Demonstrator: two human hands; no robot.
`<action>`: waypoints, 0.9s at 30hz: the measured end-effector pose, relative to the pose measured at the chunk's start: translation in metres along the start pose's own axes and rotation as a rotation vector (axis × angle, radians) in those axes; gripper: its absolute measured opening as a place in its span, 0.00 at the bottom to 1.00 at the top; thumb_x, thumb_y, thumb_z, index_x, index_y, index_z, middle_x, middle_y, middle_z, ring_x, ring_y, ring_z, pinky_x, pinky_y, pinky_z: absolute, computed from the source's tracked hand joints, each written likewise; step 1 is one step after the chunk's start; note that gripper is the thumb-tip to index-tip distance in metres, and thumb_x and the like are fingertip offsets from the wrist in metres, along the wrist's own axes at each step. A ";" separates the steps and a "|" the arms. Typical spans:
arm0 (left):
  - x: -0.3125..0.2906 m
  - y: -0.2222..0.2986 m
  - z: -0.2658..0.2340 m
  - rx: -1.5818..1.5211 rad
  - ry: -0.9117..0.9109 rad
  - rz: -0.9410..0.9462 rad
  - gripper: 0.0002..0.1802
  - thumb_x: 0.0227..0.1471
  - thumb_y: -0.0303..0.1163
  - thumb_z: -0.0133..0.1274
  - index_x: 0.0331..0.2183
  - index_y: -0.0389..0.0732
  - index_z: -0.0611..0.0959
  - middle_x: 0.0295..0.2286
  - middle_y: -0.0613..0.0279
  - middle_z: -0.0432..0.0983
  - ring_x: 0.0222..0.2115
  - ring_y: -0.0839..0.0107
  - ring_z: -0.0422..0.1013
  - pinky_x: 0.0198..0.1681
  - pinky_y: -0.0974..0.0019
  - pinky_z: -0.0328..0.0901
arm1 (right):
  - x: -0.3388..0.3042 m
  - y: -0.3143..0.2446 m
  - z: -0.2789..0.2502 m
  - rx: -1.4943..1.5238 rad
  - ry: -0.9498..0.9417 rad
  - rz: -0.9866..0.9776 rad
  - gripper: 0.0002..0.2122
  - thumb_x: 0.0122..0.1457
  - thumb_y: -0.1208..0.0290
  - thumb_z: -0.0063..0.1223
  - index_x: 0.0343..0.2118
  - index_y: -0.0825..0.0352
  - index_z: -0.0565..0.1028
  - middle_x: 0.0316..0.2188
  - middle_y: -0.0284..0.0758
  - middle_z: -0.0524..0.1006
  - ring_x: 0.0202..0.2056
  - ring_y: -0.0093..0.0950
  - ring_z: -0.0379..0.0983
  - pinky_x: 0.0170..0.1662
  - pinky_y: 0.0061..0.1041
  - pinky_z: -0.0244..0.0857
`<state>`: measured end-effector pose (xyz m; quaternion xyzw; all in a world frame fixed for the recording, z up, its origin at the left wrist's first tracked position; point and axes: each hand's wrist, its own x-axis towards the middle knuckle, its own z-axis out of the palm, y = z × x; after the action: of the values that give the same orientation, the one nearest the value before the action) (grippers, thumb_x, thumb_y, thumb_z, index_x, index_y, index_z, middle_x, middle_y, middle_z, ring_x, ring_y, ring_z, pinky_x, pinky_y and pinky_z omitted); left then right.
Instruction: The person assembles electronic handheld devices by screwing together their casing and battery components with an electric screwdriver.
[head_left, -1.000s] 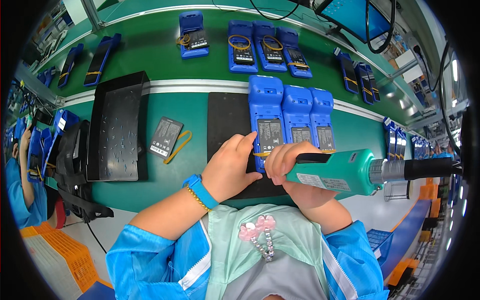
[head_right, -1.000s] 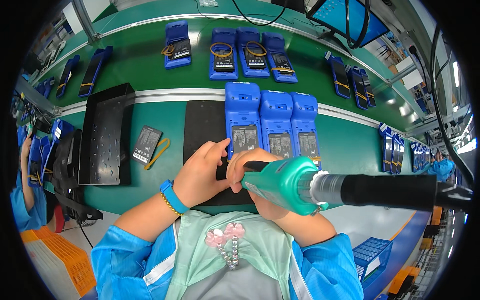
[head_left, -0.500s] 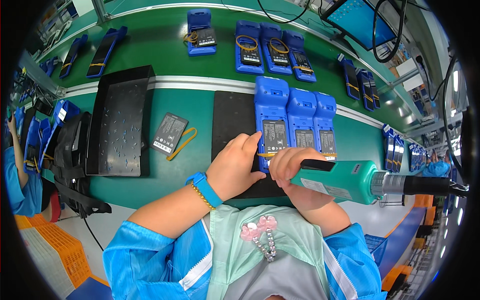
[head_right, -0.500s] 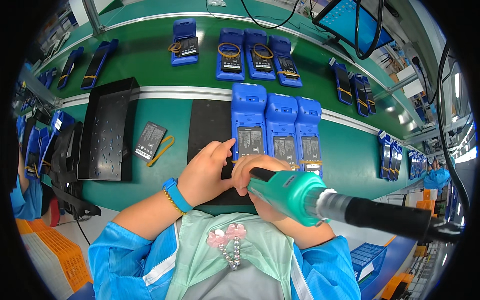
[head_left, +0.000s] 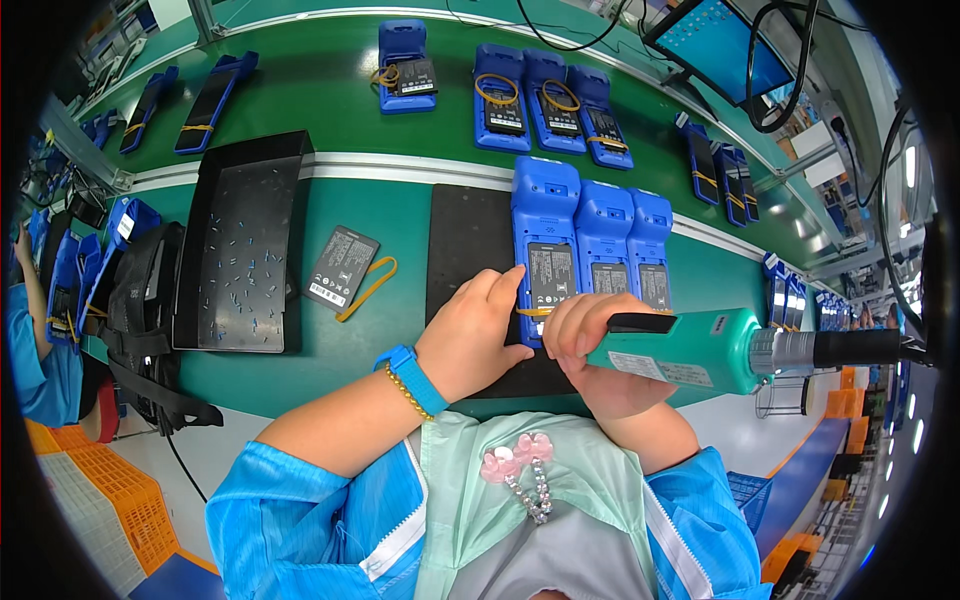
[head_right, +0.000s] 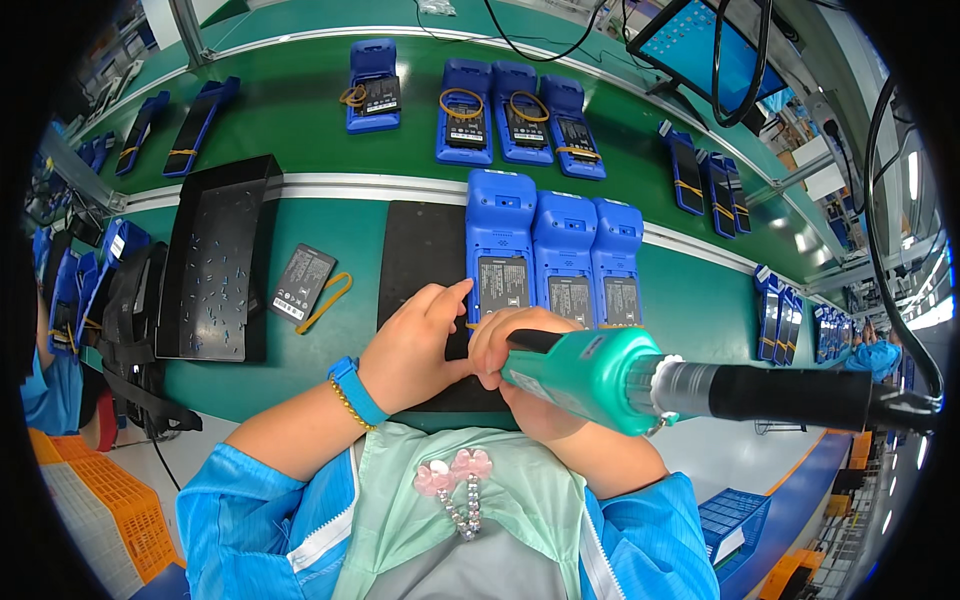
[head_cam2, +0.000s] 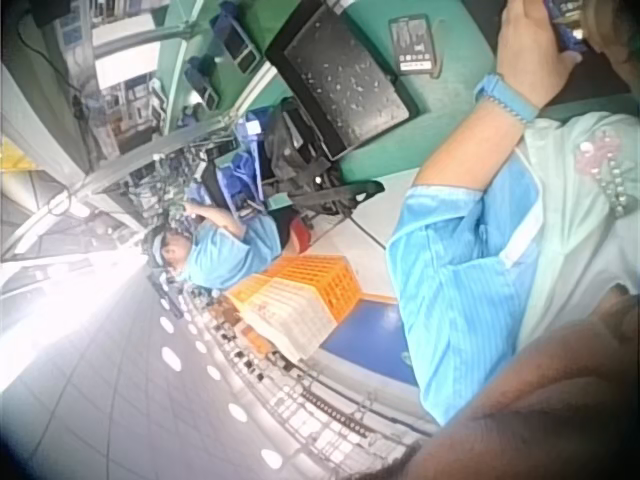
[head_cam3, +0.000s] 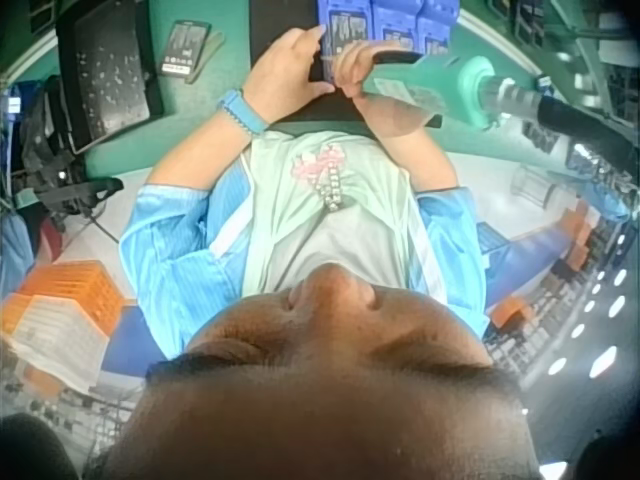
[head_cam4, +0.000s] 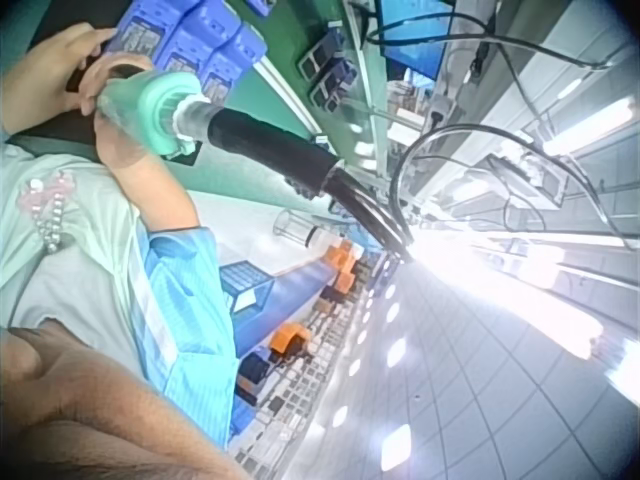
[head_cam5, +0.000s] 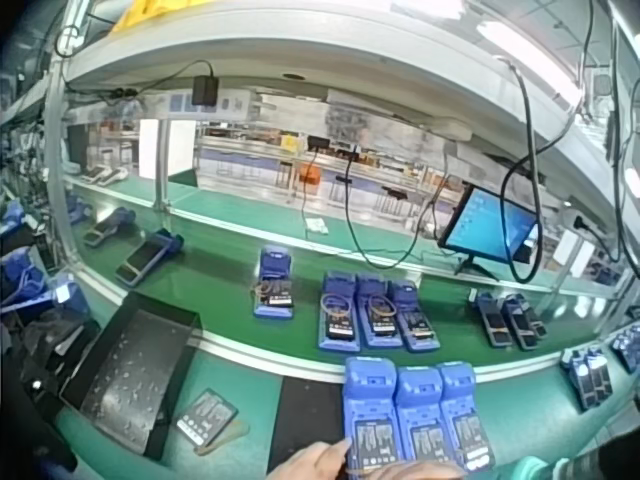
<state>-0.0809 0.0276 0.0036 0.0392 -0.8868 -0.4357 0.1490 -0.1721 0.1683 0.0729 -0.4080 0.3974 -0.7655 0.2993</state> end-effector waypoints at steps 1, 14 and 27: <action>0.000 0.000 0.000 0.005 0.003 0.004 0.50 0.34 0.30 0.73 0.57 0.29 0.66 0.42 0.46 0.70 0.45 0.47 0.70 0.50 0.56 0.67 | 0.000 -0.001 0.001 -0.022 -0.002 0.002 0.13 0.60 0.64 0.54 0.30 0.71 0.73 0.22 0.37 0.72 0.27 0.30 0.68 0.31 0.27 0.63; 0.001 0.005 -0.006 -0.072 0.025 0.026 0.43 0.33 0.29 0.73 0.53 0.35 0.72 0.42 0.50 0.71 0.44 0.50 0.71 0.48 0.56 0.68 | 0.003 -0.016 0.004 -0.045 0.070 -0.051 0.43 0.52 0.19 0.29 0.29 0.66 0.70 0.19 0.36 0.71 0.23 0.29 0.67 0.28 0.30 0.62; -0.016 0.024 -0.041 0.240 0.197 0.205 0.06 0.42 0.28 0.68 0.26 0.42 0.86 0.26 0.61 0.82 0.28 0.59 0.77 0.34 0.62 0.71 | -0.003 -0.048 -0.007 0.032 0.117 -0.186 0.42 0.53 0.19 0.26 0.28 0.65 0.70 0.18 0.35 0.70 0.23 0.28 0.67 0.27 0.29 0.61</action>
<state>-0.0524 0.0142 0.0424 0.0085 -0.9129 -0.3034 0.2729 -0.1832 0.1969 0.1103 -0.3932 0.3624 -0.8187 0.2095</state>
